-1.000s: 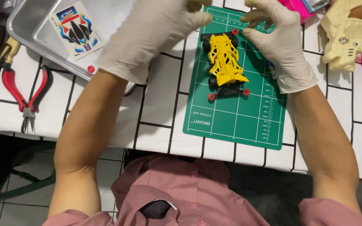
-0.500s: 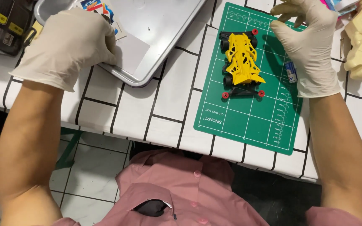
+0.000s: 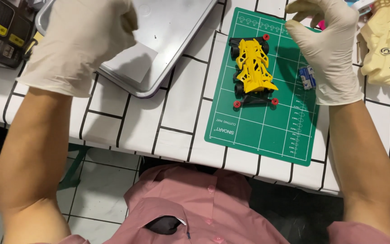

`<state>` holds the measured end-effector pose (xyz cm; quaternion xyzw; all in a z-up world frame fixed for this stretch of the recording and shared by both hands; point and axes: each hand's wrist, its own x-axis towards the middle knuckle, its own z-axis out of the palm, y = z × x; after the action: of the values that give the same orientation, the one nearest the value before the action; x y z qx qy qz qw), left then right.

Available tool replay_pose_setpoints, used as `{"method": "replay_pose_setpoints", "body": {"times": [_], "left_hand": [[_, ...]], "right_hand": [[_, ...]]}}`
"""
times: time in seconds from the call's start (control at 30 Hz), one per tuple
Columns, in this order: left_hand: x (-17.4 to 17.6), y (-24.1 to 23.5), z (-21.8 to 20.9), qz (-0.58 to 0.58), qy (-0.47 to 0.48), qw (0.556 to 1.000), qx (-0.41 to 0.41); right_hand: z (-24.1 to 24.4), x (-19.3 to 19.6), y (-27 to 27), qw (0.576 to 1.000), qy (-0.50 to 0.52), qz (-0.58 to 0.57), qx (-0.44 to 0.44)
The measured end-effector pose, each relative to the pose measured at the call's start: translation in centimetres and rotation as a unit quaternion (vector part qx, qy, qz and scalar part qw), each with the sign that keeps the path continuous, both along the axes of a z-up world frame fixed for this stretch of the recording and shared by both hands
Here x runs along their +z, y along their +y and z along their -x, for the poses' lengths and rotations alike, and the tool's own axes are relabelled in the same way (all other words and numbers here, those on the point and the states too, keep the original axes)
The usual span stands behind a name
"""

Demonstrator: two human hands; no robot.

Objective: Assembling a Mini 4WD toy car by installing batteries and attaching the body shell to the chassis.

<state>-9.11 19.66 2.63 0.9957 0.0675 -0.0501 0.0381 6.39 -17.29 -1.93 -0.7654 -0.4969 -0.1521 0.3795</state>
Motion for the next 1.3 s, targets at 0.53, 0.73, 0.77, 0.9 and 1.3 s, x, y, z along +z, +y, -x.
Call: {"method": "replay_pose_setpoints", "body": {"times": [0.53,0.73,0.77,0.9,1.3], "left_hand": [[-7.7,-9.3,-12.9,0.503,-0.199,0.839,-0.059],[-8.2,-10.2,-13.7,0.474,-0.173,0.863,0.012],[-8.6,-10.5,-14.1,0.486,-0.161,0.858,0.026],[-8.3,-10.0,-13.3,0.396,-0.144,0.907,0.016],[-10.1,-9.7,-11.2,0.140,-0.304,0.935,-0.117]], "right_hand": [[-0.3,1.3,5.8,0.990,-0.070,0.011,0.125],[-0.7,0.8,6.6,0.978,-0.141,0.031,0.152],[-0.9,0.6,6.6,0.974,-0.168,0.034,0.152],[-1.2,0.4,6.6,0.970,-0.177,0.040,0.161],[-2.7,-2.3,6.6,0.983,-0.007,0.113,0.144]]}}
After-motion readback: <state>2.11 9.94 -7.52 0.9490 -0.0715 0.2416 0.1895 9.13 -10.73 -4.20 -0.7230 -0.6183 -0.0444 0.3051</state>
